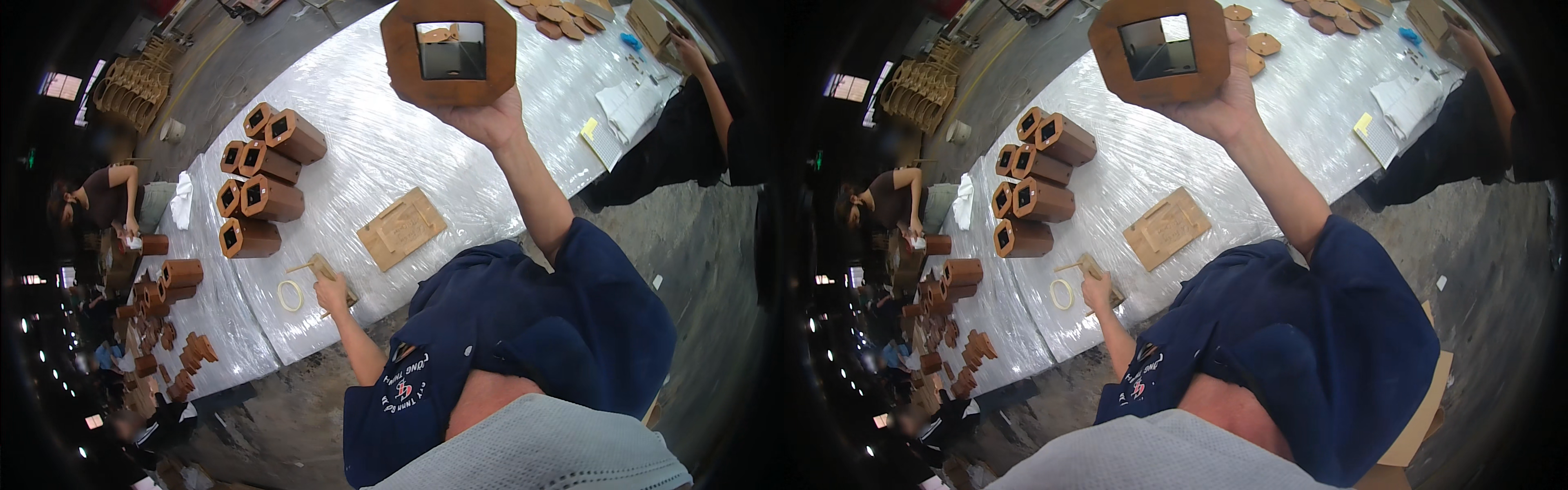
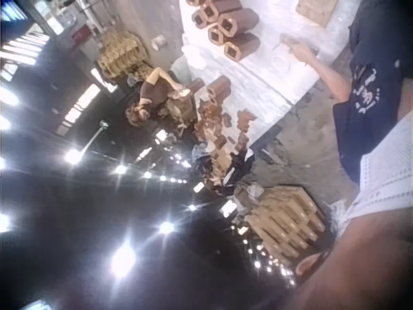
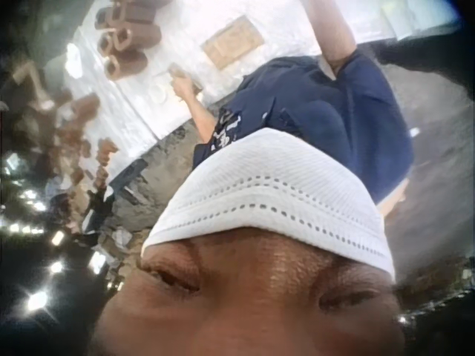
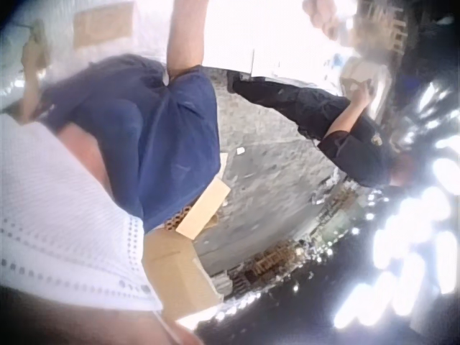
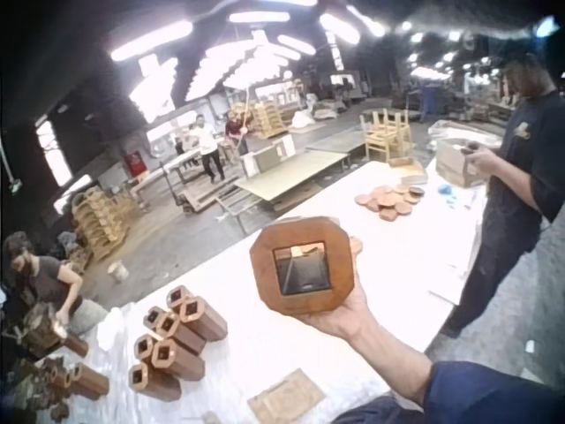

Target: The person assembles small hexagonal wooden boxes by inserting a wooden mallet into the top opening and tapping it to secure the fit. They repeatedly pick up boxes, insert the mallet, and place the finished units on a table or cardboard on the floor.

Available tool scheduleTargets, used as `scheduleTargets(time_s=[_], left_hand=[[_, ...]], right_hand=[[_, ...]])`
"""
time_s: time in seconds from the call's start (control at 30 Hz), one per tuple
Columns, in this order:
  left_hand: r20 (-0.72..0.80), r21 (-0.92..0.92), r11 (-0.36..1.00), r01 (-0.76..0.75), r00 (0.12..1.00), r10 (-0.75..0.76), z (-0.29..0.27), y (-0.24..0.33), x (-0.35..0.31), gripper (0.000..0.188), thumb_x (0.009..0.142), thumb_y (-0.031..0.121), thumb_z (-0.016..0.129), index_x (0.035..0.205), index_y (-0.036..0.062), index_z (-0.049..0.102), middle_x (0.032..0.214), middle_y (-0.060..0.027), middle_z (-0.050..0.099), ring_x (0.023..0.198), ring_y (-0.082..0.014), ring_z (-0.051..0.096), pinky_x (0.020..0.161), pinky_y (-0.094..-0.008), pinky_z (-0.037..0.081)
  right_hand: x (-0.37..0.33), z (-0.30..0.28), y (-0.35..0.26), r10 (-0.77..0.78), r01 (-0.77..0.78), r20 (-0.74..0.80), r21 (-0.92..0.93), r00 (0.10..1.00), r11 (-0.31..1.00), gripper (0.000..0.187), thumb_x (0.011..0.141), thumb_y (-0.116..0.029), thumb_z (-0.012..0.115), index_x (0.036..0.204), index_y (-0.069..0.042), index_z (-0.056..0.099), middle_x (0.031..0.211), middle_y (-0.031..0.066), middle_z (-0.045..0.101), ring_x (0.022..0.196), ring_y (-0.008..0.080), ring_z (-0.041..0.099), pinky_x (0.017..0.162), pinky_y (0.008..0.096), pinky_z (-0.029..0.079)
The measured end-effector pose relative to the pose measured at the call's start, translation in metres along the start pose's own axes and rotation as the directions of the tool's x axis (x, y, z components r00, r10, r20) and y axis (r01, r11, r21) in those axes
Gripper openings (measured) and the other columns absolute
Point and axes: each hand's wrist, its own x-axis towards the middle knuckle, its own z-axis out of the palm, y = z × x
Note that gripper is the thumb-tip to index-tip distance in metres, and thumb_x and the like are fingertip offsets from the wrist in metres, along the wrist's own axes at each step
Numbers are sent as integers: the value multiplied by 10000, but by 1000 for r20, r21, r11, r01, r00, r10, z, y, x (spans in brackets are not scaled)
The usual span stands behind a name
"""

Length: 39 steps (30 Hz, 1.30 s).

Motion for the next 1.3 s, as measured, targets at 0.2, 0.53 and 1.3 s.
scheduleTargets(time_s=[0.2,0.53,1.3], left_hand=[[3,7,1000,-26,1000,26,16,1,-4,745,698,277,720,1364,91,441,1076,-256,643,1025,-416,627,898,-492,498],[-177,-410,869,-278,959,223,-23,42,-62,621,759,154,655,1344,22,495,1079,-210,650,872,-318,661,801,-394,522],[-304,-906,132,-402,835,458,-124,101,-110,799,789,101,715,1467,-48,320,1379,-174,467,1219,-232,497,1039,-344,394]], right_hand=[[-6,-1,-2,9,-9,-21,-21,1000,1000,686,887,-499,584,1403,-89,391,1372,179,485,1270,332,478,1059,475,434],[-16,-13,-4,60,-59,-36,31,998,998,748,925,-587,429,1482,-114,267,1437,222,389,1356,389,368,1110,523,383],[-37,-9,-11,128,-134,-122,-39,984,990,807,960,-618,313,1515,-59,140,1487,278,263,1399,413,306,1155,498,346]])
